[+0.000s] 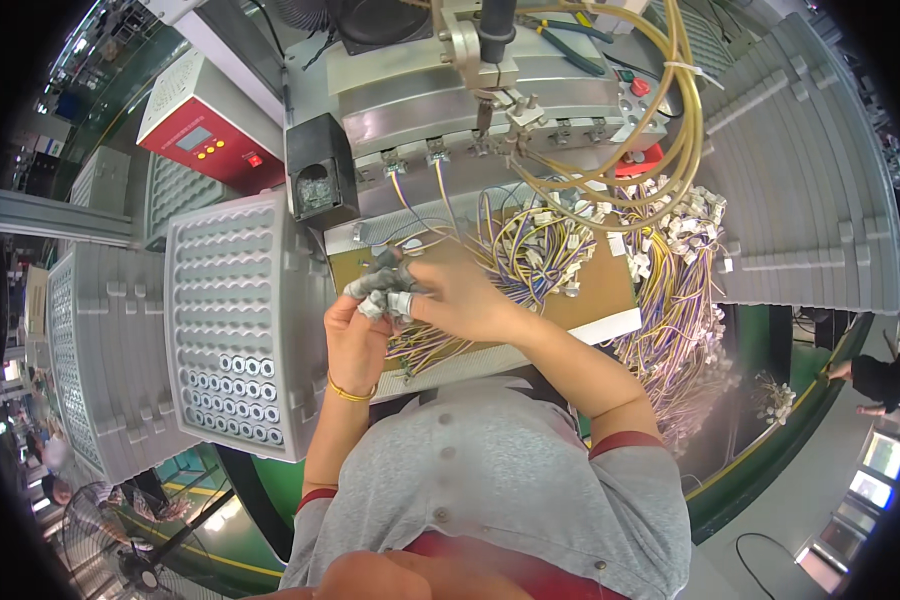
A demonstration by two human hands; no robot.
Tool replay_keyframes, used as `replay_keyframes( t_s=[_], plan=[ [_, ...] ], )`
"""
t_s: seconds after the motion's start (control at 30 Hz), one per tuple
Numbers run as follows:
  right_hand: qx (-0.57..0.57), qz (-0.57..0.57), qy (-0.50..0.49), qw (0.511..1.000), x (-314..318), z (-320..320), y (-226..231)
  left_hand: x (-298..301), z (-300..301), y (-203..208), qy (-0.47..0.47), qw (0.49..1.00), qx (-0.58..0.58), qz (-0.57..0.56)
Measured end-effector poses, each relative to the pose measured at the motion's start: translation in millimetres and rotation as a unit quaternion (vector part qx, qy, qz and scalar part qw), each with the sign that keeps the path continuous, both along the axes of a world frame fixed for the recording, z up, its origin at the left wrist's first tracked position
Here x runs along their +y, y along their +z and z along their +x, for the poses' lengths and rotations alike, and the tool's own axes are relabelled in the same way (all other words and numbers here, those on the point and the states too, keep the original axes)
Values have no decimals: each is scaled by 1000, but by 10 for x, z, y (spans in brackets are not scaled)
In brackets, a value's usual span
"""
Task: The person assembles electrical wire harnesses by hand, inserting electrical connectors into wires and organizing the wire harnesses at a factory workstation.
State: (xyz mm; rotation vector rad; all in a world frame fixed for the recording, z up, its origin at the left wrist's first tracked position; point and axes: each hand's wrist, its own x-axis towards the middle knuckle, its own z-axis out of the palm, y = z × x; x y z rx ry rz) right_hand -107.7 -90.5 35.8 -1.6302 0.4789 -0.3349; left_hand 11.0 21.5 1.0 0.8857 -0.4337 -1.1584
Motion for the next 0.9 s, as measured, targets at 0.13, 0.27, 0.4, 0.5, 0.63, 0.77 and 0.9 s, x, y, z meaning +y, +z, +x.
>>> replay_keyframes(
  t_s=[0.13, 0.27, 0.4, 0.5, 0.63, 0.77, 0.9],
  plan=[
    [36, -7, -59, 998, -181, -66, -163, -97, -101, 23, -57, 994, 81, -40],
    [-130, 162, -445, 871, -489, -76, -290, -66, 58, -102, 23, 999, 22, 6],
    [-148, 157, -479, 851, -751, -65, -560, 69, 297, -202, 79, 995, -40, 49],
    [-131, 166, -503, 838, -780, -37, -604, 154, 444, -302, 138, 969, -165, 117],
    [-139, 131, -480, 856, -744, -16, -470, 206, 636, -490, 161, 956, -207, 132],
    [-228, 178, -499, 817, -826, 255, -434, 146, 667, -821, 118, 893, -409, 144],
    [-64, 50, -458, 885, -754, 62, -382, 28, 362, -489, 30, 643, -747, 165]
  ],
)
